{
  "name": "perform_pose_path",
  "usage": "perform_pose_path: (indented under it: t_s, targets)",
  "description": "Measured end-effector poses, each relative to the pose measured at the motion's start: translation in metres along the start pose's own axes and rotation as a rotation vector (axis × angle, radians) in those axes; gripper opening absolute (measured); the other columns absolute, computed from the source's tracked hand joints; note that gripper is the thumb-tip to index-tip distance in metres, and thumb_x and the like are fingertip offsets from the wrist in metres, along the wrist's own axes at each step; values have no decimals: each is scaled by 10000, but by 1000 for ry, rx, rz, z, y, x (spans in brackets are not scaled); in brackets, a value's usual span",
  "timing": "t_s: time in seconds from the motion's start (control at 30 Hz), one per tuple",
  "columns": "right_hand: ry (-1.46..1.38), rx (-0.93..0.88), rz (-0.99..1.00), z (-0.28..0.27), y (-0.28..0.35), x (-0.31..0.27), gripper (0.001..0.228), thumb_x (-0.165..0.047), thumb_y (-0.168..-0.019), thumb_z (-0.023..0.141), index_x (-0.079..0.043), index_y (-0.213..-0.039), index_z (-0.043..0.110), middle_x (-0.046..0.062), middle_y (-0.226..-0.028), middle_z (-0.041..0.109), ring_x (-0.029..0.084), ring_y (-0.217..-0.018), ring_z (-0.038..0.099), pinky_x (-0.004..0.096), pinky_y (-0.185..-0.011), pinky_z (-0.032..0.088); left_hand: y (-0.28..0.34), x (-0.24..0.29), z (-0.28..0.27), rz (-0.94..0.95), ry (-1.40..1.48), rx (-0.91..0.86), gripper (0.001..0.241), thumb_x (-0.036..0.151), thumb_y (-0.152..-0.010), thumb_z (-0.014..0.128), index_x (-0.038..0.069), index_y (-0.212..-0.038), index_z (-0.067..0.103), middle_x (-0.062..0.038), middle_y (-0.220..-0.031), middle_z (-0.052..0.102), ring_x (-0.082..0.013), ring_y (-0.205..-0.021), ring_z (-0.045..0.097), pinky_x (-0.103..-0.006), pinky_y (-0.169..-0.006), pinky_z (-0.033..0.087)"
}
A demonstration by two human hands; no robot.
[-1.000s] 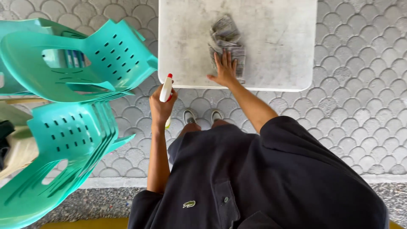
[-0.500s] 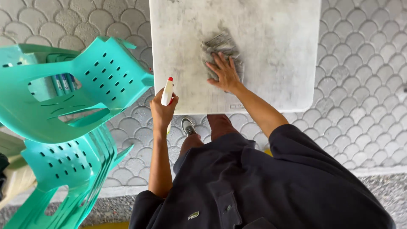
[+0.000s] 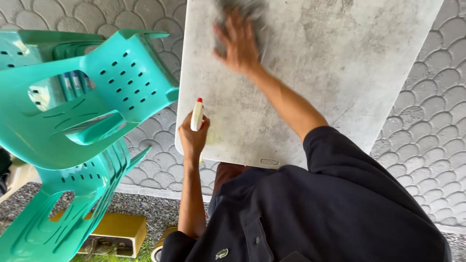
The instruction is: Spraying and wiping down plastic outdoor tables with a cloth.
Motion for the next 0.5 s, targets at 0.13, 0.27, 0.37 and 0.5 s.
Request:
perform_pose_path:
  t_s: [0.13, 0.27, 0.37, 0.5]
  targets:
    - [-246, -40, -453, 25, 123, -63, 757, -780, -1030, 180, -389, -1676, 130, 28, -1747, 13, 355, -1598, -30, 657, -1288, 31, -8, 12, 6, -44, 12, 36, 363, 66, -796, 750, -9, -1150, 728, -111, -924, 775, -176, -744, 692, -291, -684, 562]
    - [-242, -150, -299, -7, 124, 25, 853, -779, -968, 354, -269, -1628, 177, 161, -1700, 56, 396, -1572, 65, 627, -1258, 54, -9, 20, 16, 76, 5, 48, 370, 26, -781, 761, -7, -1148, 736, -87, -864, 748, -160, -688, 661, -280, -651, 545]
    - [-176, -74, 165, -16, 80, 120, 909, -841, -1013, 273, -246, -1676, 94, 249, -1691, 17, 497, -1540, -22, 717, -1227, -3, 2, 27, 17, 138, -31, 70, 386, -3, -758, 760, -8, -1143, 740, -109, -861, 751, -170, -661, 662, -286, -624, 548]
    - [32, 21, 384, 2, 56, 121, 941, -878, -948, 109, -276, -1661, 228, 122, -1683, 144, 461, -1512, 119, 732, -1210, 151, 39, 14, 16, 117, 15, 93, 393, -2, -763, 750, 5, -1156, 740, -51, -807, 720, -154, -672, 647, -275, -657, 542]
Point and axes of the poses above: each hand's wrist, its own y-axis away from the middle knuckle, its own z-axis out of the palm, x = y × z, the point moved 7 cm from there along -y, towards the middle knuckle
